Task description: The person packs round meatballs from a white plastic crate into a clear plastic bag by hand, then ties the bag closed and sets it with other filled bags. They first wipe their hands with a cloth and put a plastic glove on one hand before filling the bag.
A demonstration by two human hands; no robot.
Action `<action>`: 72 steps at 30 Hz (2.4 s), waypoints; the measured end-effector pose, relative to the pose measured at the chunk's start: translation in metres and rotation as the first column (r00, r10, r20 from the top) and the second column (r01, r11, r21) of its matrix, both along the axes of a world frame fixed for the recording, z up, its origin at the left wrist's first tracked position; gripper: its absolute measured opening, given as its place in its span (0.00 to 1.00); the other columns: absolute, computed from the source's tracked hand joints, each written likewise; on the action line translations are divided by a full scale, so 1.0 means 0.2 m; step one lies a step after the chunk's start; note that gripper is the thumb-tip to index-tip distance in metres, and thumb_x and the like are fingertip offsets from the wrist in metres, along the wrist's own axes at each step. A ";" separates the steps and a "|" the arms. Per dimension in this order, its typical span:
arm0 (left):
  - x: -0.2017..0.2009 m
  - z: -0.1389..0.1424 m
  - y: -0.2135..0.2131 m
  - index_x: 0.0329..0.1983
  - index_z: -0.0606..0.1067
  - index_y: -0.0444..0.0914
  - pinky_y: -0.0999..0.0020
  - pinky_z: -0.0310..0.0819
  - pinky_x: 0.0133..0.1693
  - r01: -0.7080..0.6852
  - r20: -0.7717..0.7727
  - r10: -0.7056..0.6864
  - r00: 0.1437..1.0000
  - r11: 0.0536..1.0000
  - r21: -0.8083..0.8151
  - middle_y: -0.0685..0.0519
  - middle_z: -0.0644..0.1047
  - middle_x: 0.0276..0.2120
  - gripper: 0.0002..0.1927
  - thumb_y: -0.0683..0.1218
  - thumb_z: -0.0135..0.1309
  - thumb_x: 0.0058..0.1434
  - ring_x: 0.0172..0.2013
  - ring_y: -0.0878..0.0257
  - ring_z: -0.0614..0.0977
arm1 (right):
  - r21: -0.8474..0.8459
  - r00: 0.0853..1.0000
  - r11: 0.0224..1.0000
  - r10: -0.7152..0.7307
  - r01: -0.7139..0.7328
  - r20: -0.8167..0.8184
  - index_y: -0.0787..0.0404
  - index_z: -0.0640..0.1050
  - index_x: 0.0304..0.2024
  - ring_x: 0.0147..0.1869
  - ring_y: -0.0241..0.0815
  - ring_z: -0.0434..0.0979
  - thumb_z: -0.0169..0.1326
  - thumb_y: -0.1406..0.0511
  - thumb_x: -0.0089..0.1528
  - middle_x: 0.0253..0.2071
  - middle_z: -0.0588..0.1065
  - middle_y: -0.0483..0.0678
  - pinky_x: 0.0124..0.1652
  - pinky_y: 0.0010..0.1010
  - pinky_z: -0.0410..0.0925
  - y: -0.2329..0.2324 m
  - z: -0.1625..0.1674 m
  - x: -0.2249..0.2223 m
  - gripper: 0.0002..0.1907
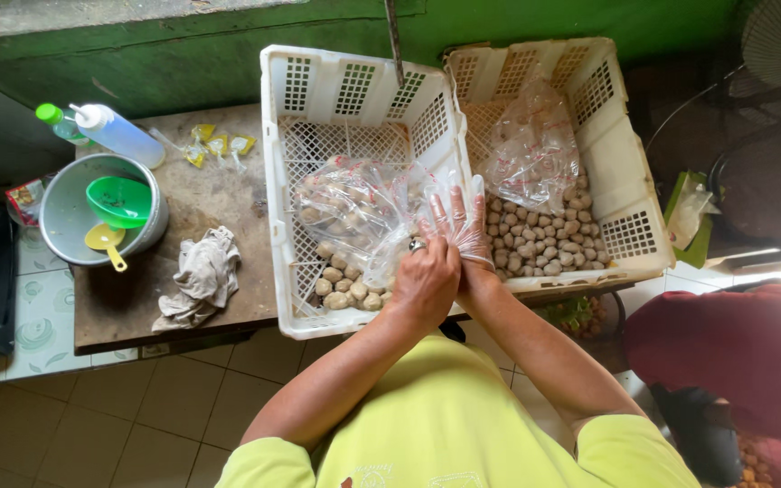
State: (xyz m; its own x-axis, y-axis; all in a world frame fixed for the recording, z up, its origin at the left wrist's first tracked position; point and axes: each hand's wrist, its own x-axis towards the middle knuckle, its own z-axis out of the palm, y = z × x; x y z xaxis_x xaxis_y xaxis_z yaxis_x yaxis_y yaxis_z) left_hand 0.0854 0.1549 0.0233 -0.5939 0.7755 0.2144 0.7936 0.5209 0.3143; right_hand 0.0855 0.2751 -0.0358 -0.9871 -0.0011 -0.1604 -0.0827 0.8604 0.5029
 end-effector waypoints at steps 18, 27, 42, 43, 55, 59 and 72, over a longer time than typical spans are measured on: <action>-0.06 -0.09 -0.04 0.37 0.73 0.33 0.59 0.79 0.30 0.155 -0.023 -0.157 0.987 0.986 -0.062 0.41 0.76 0.34 0.08 0.39 0.54 0.53 0.30 0.51 0.83 | -0.123 0.981 0.973 -0.196 0.196 0.013 0.45 0.60 0.74 0.79 0.77 0.35 0.36 0.50 0.68 0.80 0.46 0.58 0.60 0.83 0.30 -0.07 -0.09 0.12 0.31; -0.09 -0.11 0.07 0.35 0.75 0.34 0.62 0.79 0.28 0.147 -0.107 -0.171 0.980 0.969 -0.199 0.45 0.77 0.31 0.07 0.41 0.57 0.55 0.30 0.56 0.84 | -0.165 0.977 0.973 -0.133 0.160 0.166 0.43 0.59 0.73 0.80 0.75 0.32 0.36 0.47 0.67 0.80 0.44 0.56 0.63 0.80 0.29 0.01 -0.10 0.00 0.32; -0.12 -0.01 0.19 0.36 0.76 0.33 0.51 0.76 0.35 0.017 0.310 -0.010 0.951 1.000 -0.020 0.42 0.78 0.34 0.11 0.45 0.59 0.55 0.35 0.46 0.83 | -0.556 0.925 0.786 0.051 -0.270 -0.376 0.43 0.60 0.75 0.79 0.70 0.42 0.49 0.40 0.61 0.78 0.47 0.61 0.64 0.71 0.48 0.15 -0.23 -0.09 0.42; -0.11 -0.02 0.20 0.36 0.76 0.33 0.51 0.76 0.34 0.000 0.295 0.007 0.956 1.000 -0.025 0.42 0.78 0.34 0.11 0.45 0.59 0.56 0.34 0.46 0.83 | -0.560 0.911 0.771 0.062 -0.304 -0.409 0.44 0.60 0.75 0.78 0.72 0.47 0.51 0.40 0.61 0.78 0.48 0.63 0.62 0.69 0.52 0.17 -0.27 -0.09 0.43; -0.27 0.09 -0.05 0.54 0.72 0.42 0.52 0.73 0.39 -0.398 -0.414 0.421 0.807 0.906 0.145 0.43 0.75 0.46 0.28 0.54 0.56 0.50 0.42 0.52 0.83 | -0.996 0.839 -0.006 -0.540 -0.089 -0.072 0.61 0.78 0.54 0.42 0.39 0.79 0.58 0.66 0.67 0.43 0.80 0.49 0.45 0.29 0.74 0.41 -0.26 -0.17 0.14; -0.41 0.01 -0.24 0.49 0.73 0.40 0.58 0.76 0.39 -0.355 0.032 0.382 0.924 0.884 -0.304 0.48 0.78 0.37 0.16 0.39 0.58 0.57 0.38 0.52 0.84 | -0.955 0.828 -0.233 -0.561 -0.185 -0.023 0.62 0.78 0.51 0.45 0.33 0.77 0.62 0.67 0.66 0.43 0.79 0.50 0.48 0.25 0.72 0.40 -0.16 -0.17 0.12; -0.52 -0.23 -0.63 0.46 0.76 0.35 0.76 0.63 0.34 -0.791 0.800 -0.563 0.208 0.384 0.476 0.61 0.72 0.29 0.07 0.44 0.51 0.77 0.28 0.73 0.67 | -0.711 0.900 0.607 -0.013 0.354 0.436 0.59 0.73 0.61 0.61 0.60 0.74 0.57 0.62 0.60 0.59 0.73 0.59 0.57 0.43 0.67 -0.10 -0.12 -0.19 0.26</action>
State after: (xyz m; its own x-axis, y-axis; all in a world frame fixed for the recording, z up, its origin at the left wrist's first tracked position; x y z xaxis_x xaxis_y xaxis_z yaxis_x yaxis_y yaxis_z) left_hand -0.0186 0.0289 -0.0222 -0.8603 0.4753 -0.1842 -0.4279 -0.4771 0.7677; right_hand 0.0481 0.2545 -0.0598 -0.8475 -0.1151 -0.5182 0.1014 0.9231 -0.3709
